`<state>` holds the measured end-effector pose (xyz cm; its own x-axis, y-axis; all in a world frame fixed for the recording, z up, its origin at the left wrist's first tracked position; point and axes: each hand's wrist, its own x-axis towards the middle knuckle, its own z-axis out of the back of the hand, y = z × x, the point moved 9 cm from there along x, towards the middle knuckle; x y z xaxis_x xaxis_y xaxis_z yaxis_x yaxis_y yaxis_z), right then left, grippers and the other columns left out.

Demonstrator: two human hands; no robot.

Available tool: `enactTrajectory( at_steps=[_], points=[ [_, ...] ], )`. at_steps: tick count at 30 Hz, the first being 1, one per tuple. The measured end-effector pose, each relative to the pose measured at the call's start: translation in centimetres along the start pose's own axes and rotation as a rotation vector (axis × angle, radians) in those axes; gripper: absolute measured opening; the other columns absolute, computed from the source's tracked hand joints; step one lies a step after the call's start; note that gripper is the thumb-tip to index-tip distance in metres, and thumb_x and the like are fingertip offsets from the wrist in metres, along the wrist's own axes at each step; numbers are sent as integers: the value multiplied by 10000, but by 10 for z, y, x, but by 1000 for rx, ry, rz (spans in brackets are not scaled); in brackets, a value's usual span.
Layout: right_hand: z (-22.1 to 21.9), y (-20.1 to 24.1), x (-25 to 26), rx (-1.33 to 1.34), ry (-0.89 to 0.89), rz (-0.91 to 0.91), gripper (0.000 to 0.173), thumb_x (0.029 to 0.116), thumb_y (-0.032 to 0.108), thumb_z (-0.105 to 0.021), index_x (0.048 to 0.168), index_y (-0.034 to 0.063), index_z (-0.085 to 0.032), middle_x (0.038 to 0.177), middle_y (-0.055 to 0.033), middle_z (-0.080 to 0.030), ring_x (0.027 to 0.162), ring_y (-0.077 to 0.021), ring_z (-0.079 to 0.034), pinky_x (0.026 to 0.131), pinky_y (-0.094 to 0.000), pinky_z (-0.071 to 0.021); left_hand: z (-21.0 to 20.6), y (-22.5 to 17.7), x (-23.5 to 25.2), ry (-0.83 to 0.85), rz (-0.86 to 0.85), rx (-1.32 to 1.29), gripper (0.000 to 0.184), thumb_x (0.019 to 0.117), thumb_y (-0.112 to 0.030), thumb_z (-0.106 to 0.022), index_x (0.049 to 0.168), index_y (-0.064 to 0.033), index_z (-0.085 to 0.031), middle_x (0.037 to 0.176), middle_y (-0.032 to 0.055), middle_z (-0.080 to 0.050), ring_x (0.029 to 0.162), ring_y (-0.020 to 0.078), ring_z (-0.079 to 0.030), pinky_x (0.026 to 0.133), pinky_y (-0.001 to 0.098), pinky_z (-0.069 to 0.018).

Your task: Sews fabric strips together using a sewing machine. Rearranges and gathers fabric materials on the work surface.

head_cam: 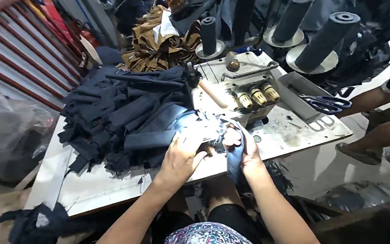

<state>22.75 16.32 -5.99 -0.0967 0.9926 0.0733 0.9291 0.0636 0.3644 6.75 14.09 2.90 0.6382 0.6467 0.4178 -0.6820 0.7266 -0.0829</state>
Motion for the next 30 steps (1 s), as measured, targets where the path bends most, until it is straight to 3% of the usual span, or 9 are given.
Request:
enactTrajectory(
  at_steps=[6, 11, 12, 14, 16, 19, 23, 26, 30],
  points=[
    [0, 3, 2, -81, -37, 6, 415, 1111, 309, -335, 1055, 77, -674, 606, 38, -528, 507, -47, -544, 549, -194, -525, 0, 18, 26, 56, -86, -130, 424, 1068, -360, -450, 1331, -127, -687, 1387, 65, -653, 1357, 249, -557, 1160, 491, -403],
    [-11, -4, -21, -623, -116, 31, 301, 1057, 247, -364, 955, 117, -615, 637, 34, -562, 554, -66, -563, 580, -237, -528, 2, 28, 30, 150, 24, -218, 553, 1085, -457, -335, 1400, -112, -632, 1514, 80, -556, 1478, 273, -426, 1226, 551, -289],
    [-23, -10, -30, -714, -68, 30, 251, 1022, 215, -419, 935, 107, -628, 662, 27, -608, 571, -72, -597, 578, -248, -546, 10, 20, 25, 124, 95, -303, 626, 1068, -550, -323, 1360, -117, -670, 1497, 78, -571, 1461, 263, -447, 1222, 553, -301],
    [-52, -29, -51, -745, 155, -20, 200, 1021, 221, -523, 916, 130, -667, 742, 49, -676, 634, -43, -643, 603, -233, -564, 34, -6, 12, -35, 153, -439, 596, 989, -630, -489, 1010, -110, -779, 1184, 62, -696, 1162, 213, -632, 1033, 488, -500],
    [-83, -38, -74, -651, 451, -68, 204, 1039, 294, -568, 1000, 178, -732, 854, 90, -716, 737, 8, -659, 668, -200, -562, 59, -24, -2, -154, 126, -533, 332, 936, -444, -692, 821, -139, -753, 1107, 0, -707, 1070, 125, -652, 910, 361, -562],
    [-112, -17, -88, -466, 705, -48, 272, 1032, 400, -577, 1116, 197, -737, 881, 72, -748, 733, -6, -693, 652, -195, -584, 107, 13, -15, -278, 157, -355, 246, 964, -313, -696, 900, -79, -737, 1162, 75, -703, 1214, 216, -626, 1017, 416, -530],
    [-60, 1, -50, -427, 325, -61, 248, 955, 438, -669, 886, 212, -743, 665, 88, -664, 609, -16, -641, 637, -217, -567, 126, 104, -9, -239, 348, 154, 337, 1045, -206, -559, 1142, 100, -661, 1267, 349, -595, 1248, 559, -525, 1049, 726, -368],
    [-16, -12, -23, -402, 60, -72, 292, 1035, 299, -468, 896, 163, -685, 638, 54, -581, 573, -44, -578, 614, -222, -545, 76, 64, -5, -185, 123, 108, 283, 1025, -92, -525, 1234, 23, -679, 1367, 257, -618, 1354, 469, -513, 1127, 700, -324],
    [9, -15, -20, -195, 27, -93, 372, 1081, 340, -411, 871, 126, -632, 607, 61, -517, 513, -33, -535, 568, -187, -526, 9, 4, -11, -89, -150, -78, 298, 990, -152, -577, 1236, -100, -738, 1195, 113, -731, 1157, 296, -689, 1086, 560, -480]
  ],
)
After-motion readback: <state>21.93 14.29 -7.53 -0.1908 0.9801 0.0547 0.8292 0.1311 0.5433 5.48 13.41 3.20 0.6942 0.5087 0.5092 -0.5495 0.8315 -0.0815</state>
